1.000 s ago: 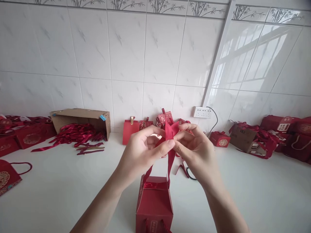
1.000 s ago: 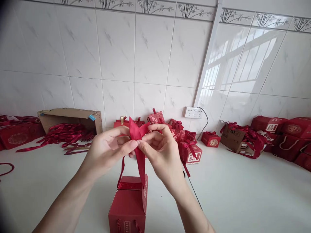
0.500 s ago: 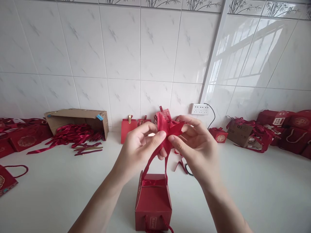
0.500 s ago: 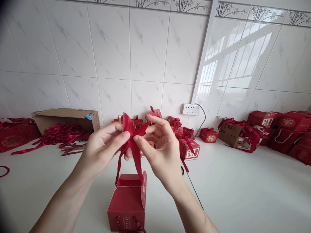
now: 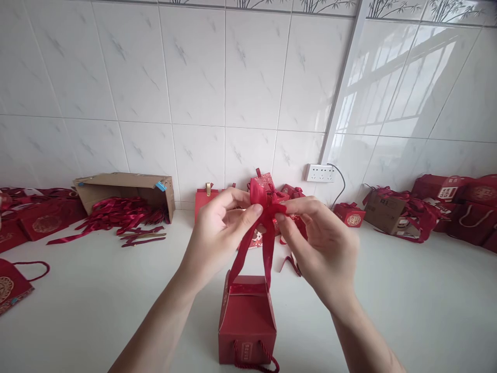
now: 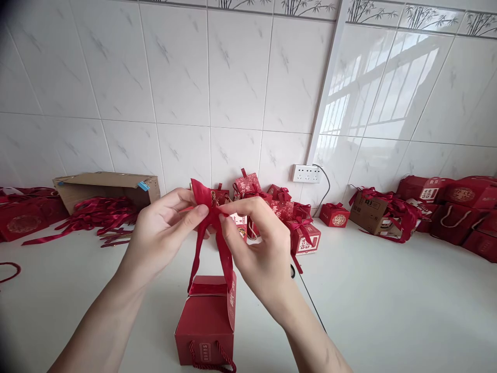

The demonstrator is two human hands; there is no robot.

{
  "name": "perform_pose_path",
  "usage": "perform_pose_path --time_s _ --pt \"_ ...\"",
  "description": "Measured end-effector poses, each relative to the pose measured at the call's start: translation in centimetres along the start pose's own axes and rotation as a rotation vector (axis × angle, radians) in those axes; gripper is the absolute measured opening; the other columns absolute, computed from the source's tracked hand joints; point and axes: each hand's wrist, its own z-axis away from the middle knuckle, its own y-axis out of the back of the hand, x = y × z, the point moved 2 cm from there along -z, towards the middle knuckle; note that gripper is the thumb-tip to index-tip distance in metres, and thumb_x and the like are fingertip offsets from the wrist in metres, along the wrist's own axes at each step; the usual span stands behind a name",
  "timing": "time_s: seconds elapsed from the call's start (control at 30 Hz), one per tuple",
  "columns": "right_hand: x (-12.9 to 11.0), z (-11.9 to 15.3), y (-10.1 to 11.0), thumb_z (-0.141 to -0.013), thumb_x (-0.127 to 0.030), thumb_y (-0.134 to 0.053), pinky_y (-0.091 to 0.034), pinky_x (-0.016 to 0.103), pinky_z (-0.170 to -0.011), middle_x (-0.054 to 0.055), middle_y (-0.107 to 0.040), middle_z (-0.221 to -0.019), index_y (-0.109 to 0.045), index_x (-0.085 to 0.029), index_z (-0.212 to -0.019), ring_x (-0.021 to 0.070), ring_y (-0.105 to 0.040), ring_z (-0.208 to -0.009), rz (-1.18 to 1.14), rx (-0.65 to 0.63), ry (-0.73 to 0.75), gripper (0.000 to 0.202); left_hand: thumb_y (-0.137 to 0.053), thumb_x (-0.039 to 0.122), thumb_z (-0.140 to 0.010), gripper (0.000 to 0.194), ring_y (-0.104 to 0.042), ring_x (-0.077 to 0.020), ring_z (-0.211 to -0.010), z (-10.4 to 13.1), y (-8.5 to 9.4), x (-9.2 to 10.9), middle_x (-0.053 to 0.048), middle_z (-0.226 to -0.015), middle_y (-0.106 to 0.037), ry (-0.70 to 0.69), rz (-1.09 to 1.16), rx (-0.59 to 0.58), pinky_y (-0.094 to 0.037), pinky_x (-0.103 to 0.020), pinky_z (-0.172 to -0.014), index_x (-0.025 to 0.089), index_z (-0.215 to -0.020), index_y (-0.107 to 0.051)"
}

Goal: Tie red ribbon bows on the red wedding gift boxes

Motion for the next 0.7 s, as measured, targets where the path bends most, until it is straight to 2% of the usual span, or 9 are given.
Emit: perform_pose_path --time_s 0.07,0.2,0.47,0.57,0.7 --pt "-0.1 0.0 0.0 -0.082 -0.010 -0.054 -0.053 0.031 -0.069 0.001 -0.062 -0.083 -0.061 -0.024 -0.087 0.0157 -0.060 -0.080 0.012 -0.013 0.030 0.016 -0.062 0.036 -0.079 0.015 -0.060 -0.0128 -0.068 0.2 0.0 0.3 0.000 -0.078 -0.063 -0.050 -0.076 0.040 -0.048 -0.021 -0.058 0.021 -0.081 -0.061" --pt "-0.7 0.0 -0.1 -0.079 -0.003 -0.054 -0.052 0.033 -0.072 0.002 -0.062 -0.083 -0.061 -0.023 -0.085 0.0162 -0.060 -0.082 0.110 -0.045 0.201 0.022 -0.062 0.033 -0.080 0.012 -0.060 -0.0128 -0.072 0.4 0.0 0.6 0.000 -0.077 -0.064 -0.104 -0.104 0.072 -0.048 -0.020 -0.061 0.021 -0.079 -0.060" --pt "-1.3 -0.2 -0.1 -0.079 -0.002 -0.053 -0.054 0.032 -0.065 0.004 -0.057 -0.085 -0.063 -0.024 -0.089 0.0164 -0.059 -0.083 0.284 -0.090 0.404 0.027 -0.063 0.037 -0.077 0.018 -0.059 -0.0118 -0.066 -0.1 0.3 0.1 0.000 -0.073 -0.063 0.025 0.038 -0.002 -0.046 -0.019 -0.054 0.020 -0.081 -0.062" --pt "-1.1 -0.1 -0.2 -0.078 -0.003 -0.054 -0.054 0.033 -0.067 0.005 -0.057 -0.089 -0.064 -0.023 -0.091 0.0177 -0.059 -0.087 0.316 -0.129 0.428 0.025 -0.063 0.035 -0.077 0.016 -0.058 -0.0110 -0.065 -0.1 0.3 0.0 0.001 -0.071 -0.061 0.045 0.087 -0.015 -0.046 -0.019 -0.054 0.019 -0.080 -0.061" --pt "-0.9 0.0 -0.2 -0.080 -0.007 -0.053 -0.053 0.032 -0.060 0.008 -0.056 -0.095 -0.064 -0.020 -0.093 0.0184 -0.058 -0.085 0.292 -0.169 0.367 0.022 -0.063 0.033 -0.078 0.015 -0.057 -0.0105 -0.066 0.0 0.4 0.0 0.000 -0.072 -0.060 0.065 0.140 -0.046 -0.048 -0.019 -0.057 0.019 -0.081 -0.061"
